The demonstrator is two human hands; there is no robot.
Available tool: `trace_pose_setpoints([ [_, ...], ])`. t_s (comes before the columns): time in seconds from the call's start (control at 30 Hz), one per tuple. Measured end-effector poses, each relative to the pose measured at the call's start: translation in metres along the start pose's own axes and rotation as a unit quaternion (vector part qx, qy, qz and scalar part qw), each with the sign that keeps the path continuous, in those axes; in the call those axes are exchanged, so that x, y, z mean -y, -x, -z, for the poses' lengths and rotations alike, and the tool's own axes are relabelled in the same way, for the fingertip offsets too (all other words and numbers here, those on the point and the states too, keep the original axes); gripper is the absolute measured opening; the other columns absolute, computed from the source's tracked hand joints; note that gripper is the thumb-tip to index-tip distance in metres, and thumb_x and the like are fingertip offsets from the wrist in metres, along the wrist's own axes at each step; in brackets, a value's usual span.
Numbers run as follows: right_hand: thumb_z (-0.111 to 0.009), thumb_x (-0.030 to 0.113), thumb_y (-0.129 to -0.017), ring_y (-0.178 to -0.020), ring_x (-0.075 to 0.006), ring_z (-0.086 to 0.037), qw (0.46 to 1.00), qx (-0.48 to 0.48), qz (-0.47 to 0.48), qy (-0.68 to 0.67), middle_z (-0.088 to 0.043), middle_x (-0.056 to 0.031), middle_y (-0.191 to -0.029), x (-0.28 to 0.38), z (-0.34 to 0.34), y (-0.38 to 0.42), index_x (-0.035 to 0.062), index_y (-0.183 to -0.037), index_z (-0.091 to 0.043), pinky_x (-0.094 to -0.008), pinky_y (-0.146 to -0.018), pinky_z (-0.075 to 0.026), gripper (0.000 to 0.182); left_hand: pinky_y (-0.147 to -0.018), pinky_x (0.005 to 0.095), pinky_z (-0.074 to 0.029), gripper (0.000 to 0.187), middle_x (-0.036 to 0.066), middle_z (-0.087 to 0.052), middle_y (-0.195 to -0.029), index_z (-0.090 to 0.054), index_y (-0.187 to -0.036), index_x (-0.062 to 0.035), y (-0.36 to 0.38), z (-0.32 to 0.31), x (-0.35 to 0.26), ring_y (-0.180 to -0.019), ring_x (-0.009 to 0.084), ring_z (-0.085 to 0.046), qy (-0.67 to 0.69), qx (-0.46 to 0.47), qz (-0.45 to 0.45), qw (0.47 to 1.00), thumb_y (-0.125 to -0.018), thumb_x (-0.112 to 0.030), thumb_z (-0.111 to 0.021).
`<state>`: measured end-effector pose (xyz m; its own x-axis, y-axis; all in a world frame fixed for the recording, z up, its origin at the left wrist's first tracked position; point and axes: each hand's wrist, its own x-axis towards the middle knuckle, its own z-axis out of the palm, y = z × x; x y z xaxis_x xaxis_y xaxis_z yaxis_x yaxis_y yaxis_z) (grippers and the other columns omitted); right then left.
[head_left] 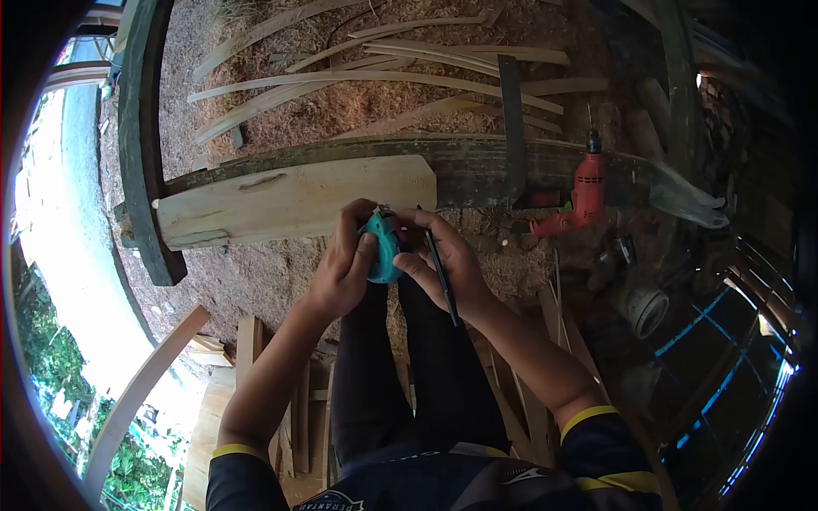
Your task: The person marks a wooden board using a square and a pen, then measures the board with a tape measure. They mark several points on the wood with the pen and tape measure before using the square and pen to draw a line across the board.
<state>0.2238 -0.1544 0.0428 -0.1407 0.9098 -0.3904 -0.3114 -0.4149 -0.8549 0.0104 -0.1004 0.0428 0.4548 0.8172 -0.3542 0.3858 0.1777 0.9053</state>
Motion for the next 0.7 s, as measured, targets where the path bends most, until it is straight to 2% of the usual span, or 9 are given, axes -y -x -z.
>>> trace_pose_setpoints([
  [0.1,-0.079,0.016,-0.111,-0.145,-0.0211,-0.061,0.999,0.038,0.004,0.002,-0.061,-0.0131,-0.154,0.003,0.001,-0.009,-0.0024,-0.163,-0.05,-0.0401,-0.125,-0.05,0.063,-0.122,0.0485,-0.045,0.065,0.03,-0.057,-0.148,-0.037,-0.164,0.0054,-0.003,0.015,0.012,-0.141,0.04,-0.059,0.041,0.032,-0.022,0.998,-0.118,-0.036,-0.056],
  [0.17,-0.079,0.021,-0.112,-0.135,-0.0221,-0.068,0.999,0.005,0.033,0.003,-0.069,-0.0153,-0.145,0.003,-0.003,-0.014,-0.0028,-0.162,-0.054,-0.0395,-0.117,-0.055,0.061,-0.12,0.0483,-0.048,0.089,0.03,-0.057,-0.15,-0.035,-0.164,0.0063,-0.008,0.023,0.02,-0.143,0.0376,-0.06,0.021,0.059,-0.108,0.992,-0.107,-0.05,-0.074],
  [0.27,-0.072,0.034,-0.116,-0.134,-0.0252,-0.07,0.999,0.007,0.009,0.042,-0.072,-0.0178,-0.143,0.012,0.0,-0.023,-0.0032,-0.162,-0.053,-0.0412,-0.117,-0.055,0.062,-0.118,0.0484,-0.051,0.104,0.028,-0.06,-0.149,-0.034,-0.165,0.0058,-0.015,0.031,0.016,-0.14,0.0378,-0.063,-0.029,0.073,-0.096,0.992,-0.097,-0.055,-0.084],
  [0.37,-0.062,0.043,-0.12,-0.134,-0.027,-0.072,0.991,0.017,0.034,0.127,-0.074,-0.019,-0.139,0.0,0.009,-0.037,-0.0036,-0.164,-0.051,-0.0423,-0.115,-0.056,0.065,-0.114,0.0483,-0.053,0.104,0.026,-0.062,-0.147,-0.036,-0.164,0.0065,-0.023,0.045,0.034,-0.134,0.0387,-0.067,-0.006,0.066,-0.074,0.995,-0.094,-0.051,-0.087],
  [0.5,-0.054,0.044,-0.123,-0.126,-0.0251,-0.074,0.989,-0.035,0.068,0.123,-0.077,-0.0174,-0.134,-0.004,0.016,-0.063,-0.0031,-0.158,-0.057,-0.0425,-0.109,-0.057,0.058,-0.113,0.0485,-0.053,0.1,0.028,-0.07,-0.135,-0.058,-0.148,0.0101,-0.042,0.07,0.041,-0.127,0.0416,-0.071,-0.001,-0.029,-0.103,0.994,-0.091,-0.07,-0.076],
  [0.53,-0.056,0.038,-0.123,-0.117,-0.0219,-0.074,0.985,-0.071,0.12,0.104,-0.078,-0.0146,-0.129,-0.012,0.018,-0.074,-0.0016,-0.152,-0.061,-0.0408,-0.105,-0.057,0.049,-0.109,0.0499,-0.054,0.103,0.03,-0.074,-0.127,-0.066,-0.139,0.0106,-0.048,0.07,0.043,-0.12,0.0443,-0.072,0.001,-0.06,-0.105,0.993,-0.089,-0.08,-0.068],
  [0.57,-0.057,0.033,-0.122,-0.109,-0.0187,-0.074,0.975,-0.109,0.171,0.086,-0.079,-0.0117,-0.124,-0.019,0.02,-0.081,-0.0001,-0.146,-0.064,-0.0392,-0.101,-0.057,0.041,-0.109,0.0499,-0.054,0.103,0.03,-0.074,-0.127,-0.066,-0.139,0.0106,-0.056,0.076,0.045,-0.12,0.0443,-0.072,0.005,-0.059,-0.101,0.993,-0.089,-0.08,-0.068],
  [0.63,-0.062,0.027,-0.12,-0.101,-0.0183,-0.072,0.975,-0.126,0.14,0.122,-0.079,-0.0097,-0.117,-0.023,0.025,-0.091,0.0019,-0.136,-0.068,-0.039,-0.098,-0.056,0.031,-0.103,0.0522,-0.054,0.099,0.029,-0.075,-0.123,-0.068,-0.135,0.0099,-0.076,0.093,0.054,-0.111,0.0464,-0.072,-0.117,-0.047,-0.198,0.972,-0.09,-0.079,-0.066],
  [0.7,-0.066,0.022,-0.117,-0.094,-0.018,-0.07,0.971,-0.142,0.11,0.156,-0.078,-0.0078,-0.11,-0.024,0.031,-0.105,0.0039,-0.127,-0.072,-0.0388,-0.095,-0.054,0.022,-0.099,0.0537,-0.054,0.097,0.027,-0.076,-0.12,-0.07,-0.133,0.0086,-0.094,0.086,0.065,-0.106,0.0477,-0.071,-0.12,-0.057,-0.218,0.967,-0.09,-0.078,-0.063],
])
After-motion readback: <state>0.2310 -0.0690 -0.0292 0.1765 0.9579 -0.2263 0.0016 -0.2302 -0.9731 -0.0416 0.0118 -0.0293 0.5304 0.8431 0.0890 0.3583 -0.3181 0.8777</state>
